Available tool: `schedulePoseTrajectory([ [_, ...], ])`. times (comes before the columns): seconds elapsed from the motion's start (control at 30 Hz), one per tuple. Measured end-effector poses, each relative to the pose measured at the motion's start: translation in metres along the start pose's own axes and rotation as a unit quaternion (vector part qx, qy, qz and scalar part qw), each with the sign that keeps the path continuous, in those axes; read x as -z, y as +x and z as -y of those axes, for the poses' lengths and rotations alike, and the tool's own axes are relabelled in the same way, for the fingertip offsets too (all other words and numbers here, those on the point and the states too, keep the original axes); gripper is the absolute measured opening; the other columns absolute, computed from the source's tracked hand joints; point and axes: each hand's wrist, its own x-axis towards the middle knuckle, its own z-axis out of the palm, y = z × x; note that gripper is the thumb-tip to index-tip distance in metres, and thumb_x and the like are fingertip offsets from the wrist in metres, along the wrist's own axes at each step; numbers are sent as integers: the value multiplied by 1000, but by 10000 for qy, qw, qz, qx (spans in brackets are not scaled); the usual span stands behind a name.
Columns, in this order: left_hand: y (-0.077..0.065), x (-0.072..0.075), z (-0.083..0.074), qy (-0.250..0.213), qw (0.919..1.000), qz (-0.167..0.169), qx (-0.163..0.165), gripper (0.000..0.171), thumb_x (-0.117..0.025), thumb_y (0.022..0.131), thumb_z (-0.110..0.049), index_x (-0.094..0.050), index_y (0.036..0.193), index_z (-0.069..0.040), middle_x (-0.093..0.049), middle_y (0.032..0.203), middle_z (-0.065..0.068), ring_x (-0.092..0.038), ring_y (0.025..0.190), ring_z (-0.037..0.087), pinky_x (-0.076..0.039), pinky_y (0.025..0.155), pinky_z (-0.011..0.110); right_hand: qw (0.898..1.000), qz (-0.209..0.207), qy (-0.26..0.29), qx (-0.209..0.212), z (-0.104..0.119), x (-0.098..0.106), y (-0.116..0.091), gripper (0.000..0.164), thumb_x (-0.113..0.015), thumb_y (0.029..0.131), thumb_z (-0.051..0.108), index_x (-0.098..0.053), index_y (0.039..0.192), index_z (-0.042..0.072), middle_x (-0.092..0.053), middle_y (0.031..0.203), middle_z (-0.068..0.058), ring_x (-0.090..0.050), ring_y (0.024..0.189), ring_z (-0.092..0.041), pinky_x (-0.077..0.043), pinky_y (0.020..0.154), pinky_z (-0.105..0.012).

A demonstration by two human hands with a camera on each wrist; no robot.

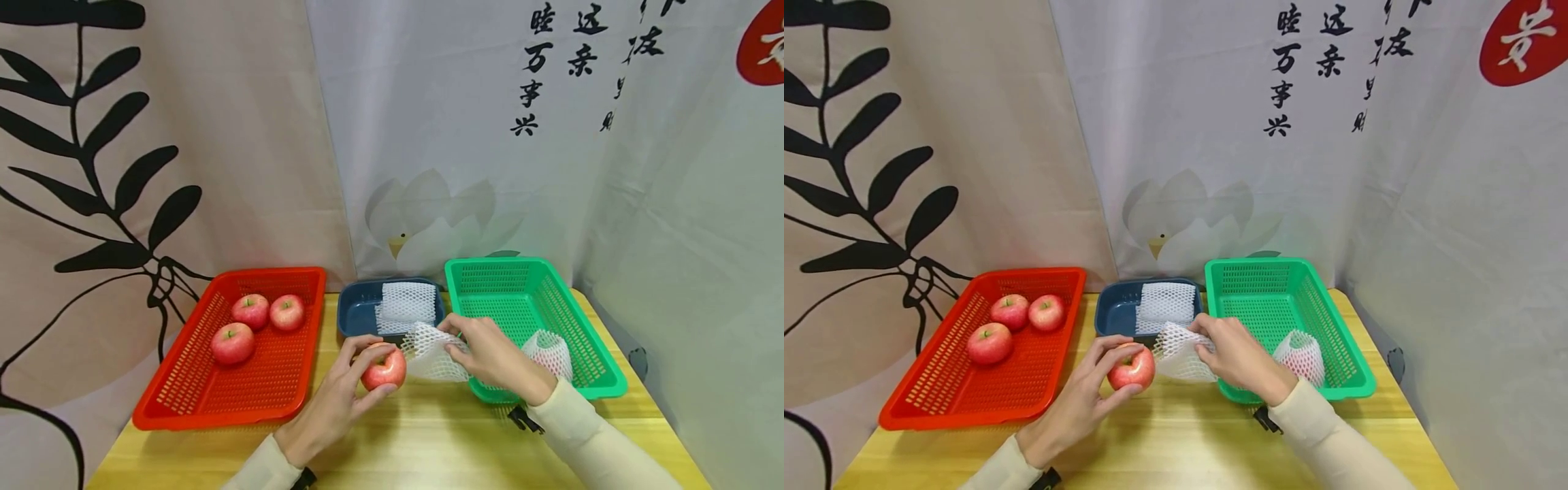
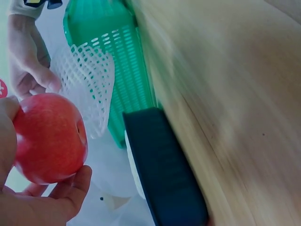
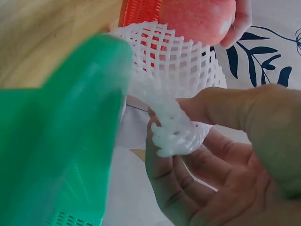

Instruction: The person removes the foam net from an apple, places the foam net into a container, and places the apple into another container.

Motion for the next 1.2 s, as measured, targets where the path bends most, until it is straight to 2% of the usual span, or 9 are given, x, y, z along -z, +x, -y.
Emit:
schedulePoseTrajectory([
  [0.2, -1, 0, 1, 65, 9999, -74, -34, 62, -94, 100, -26, -68, 156, -24, -61, 157, 10, -68, 138, 24, -69, 107, 35, 9998, -156, -140, 2, 1, 3, 14, 24, -81, 108, 9, -81, 132, 8, -86, 114, -8, -44, 62, -2, -48, 69, -25],
  [0.4, -2, -3, 1, 119, 9999, -66, -32, 61, -96, 99, -26, -68, 154, -25, -62, 155, 12, -71, 138, 25, -69, 105, 32, 9998, -135, -164, -17, 2, 7, 25, 24, -80, 108, 8, -80, 133, 6, -84, 108, -8, -42, 59, -3, -43, 63, -23],
  [0.57, -2, -3, 2, 167, 9998, -75, -78, 61, -96, 99, -23, -68, 153, -24, -62, 154, 14, -72, 135, 27, -71, 101, 35, 9998, -97, -141, -95, 2, 9, 39, 24, -80, 108, 7, -79, 132, 4, -82, 106, -9, -41, 58, -6, -38, 59, -23],
  [0.67, -1, -4, 3, 143, 9999, -15, -71, 62, -95, 100, -23, -67, 156, -24, -61, 156, 15, -71, 135, 27, -71, 99, 34, 9996, -113, -220, -118, 1, 11, 49, 25, -81, 108, 8, -79, 132, 3, -84, 109, -12, -47, 60, -8, -43, 62, -25],
  [0.77, -1, -3, 3, 78, 9999, 72, -29, 64, -93, 102, -25, -66, 160, -27, -59, 160, 12, -72, 137, 27, -71, 97, 29, 9990, -143, -409, -58, -1, 12, 59, 23, -81, 107, 8, -80, 130, 3, -86, 112, -13, -62, 70, -12, -57, 71, -31],
  [0.87, 0, -3, 3, 78, 9999, 138, -30, 66, -93, 103, -26, -64, 162, -29, -59, 163, 9, -71, 140, 27, -70, 99, 29, 9983, -188, -548, -47, -3, 12, 69, 20, -81, 107, 8, -82, 127, 3, -86, 109, -12, -68, 79, -16, -62, 77, -38],
  [1.2, -1, -3, 5, 241, 9995, 38, -215, 63, -93, 102, -23, -67, 160, -24, -61, 160, 9, -73, 135, 27, -72, 101, 38, 9977, -328, -557, -205, -13, 10, 105, 16, -76, 107, 5, -84, 120, 5, -83, 101, -9, -51, 66, -15, -43, 64, -30],
])
